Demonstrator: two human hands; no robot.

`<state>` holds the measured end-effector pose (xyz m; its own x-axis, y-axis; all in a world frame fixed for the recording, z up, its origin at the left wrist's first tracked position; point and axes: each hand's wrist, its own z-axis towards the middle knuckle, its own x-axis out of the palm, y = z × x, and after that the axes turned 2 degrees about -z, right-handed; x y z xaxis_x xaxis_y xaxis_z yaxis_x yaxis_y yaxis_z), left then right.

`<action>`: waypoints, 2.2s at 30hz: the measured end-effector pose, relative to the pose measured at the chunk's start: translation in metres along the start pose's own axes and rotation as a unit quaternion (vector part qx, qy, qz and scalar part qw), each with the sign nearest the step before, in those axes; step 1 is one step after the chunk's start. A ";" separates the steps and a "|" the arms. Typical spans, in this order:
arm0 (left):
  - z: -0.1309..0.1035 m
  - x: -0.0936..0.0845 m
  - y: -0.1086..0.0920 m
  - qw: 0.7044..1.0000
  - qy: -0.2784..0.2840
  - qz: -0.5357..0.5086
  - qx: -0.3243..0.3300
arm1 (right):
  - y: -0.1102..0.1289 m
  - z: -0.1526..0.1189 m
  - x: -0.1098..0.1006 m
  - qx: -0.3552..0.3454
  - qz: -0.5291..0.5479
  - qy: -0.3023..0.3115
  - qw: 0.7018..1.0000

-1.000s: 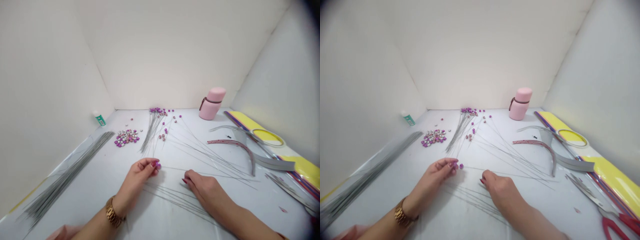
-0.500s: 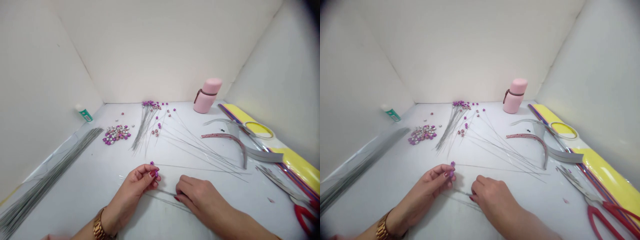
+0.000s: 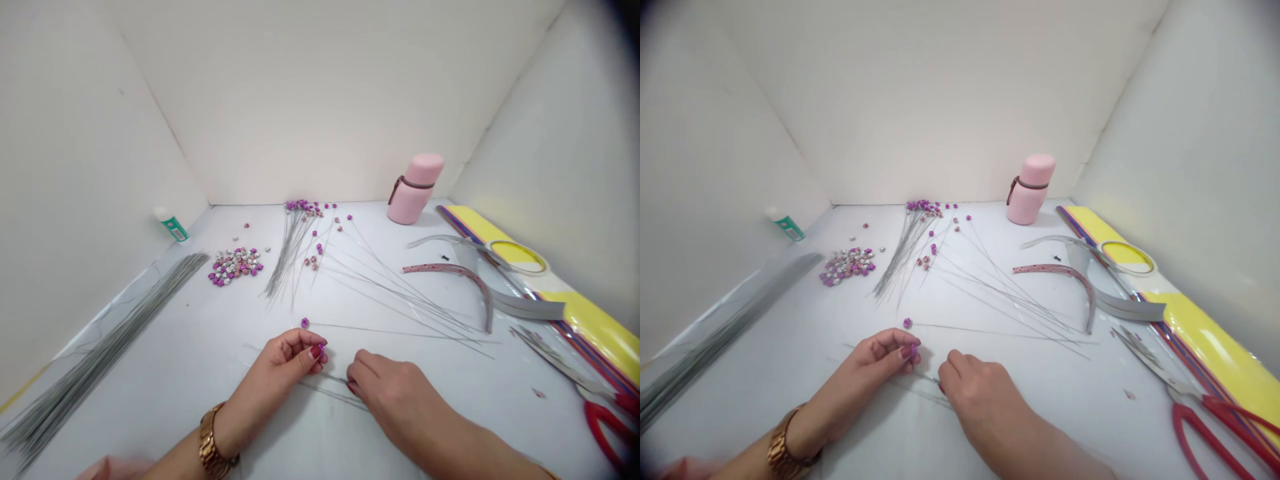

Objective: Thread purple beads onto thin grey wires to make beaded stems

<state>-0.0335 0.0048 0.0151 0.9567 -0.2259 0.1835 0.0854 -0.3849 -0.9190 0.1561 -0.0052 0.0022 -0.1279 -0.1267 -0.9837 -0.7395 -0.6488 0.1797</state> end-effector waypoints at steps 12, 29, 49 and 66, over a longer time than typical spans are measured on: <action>-0.016 0.004 -0.002 0.936 0.033 0.337 0.099 | 0.004 0.002 -0.007 0.053 0.091 0.017 0.994; -0.013 0.013 0.005 0.971 0.052 -0.210 -0.102 | 0.009 -0.004 -0.013 0.073 0.390 -0.026 0.918; -0.013 0.017 0.004 0.982 0.034 -0.160 -0.092 | 0.007 -0.006 -0.013 0.017 0.226 -0.008 0.974; -0.011 0.017 0.010 0.995 0.021 -0.082 -0.052 | 0.009 -0.007 -0.009 -0.040 0.072 -0.091 0.992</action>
<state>-0.0200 -0.0129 0.0129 0.9197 -0.1888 0.3444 0.2077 -0.5103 -0.8346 0.1554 -0.0150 0.0127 -0.3514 -0.0899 -0.9319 -0.6511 -0.6918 0.3123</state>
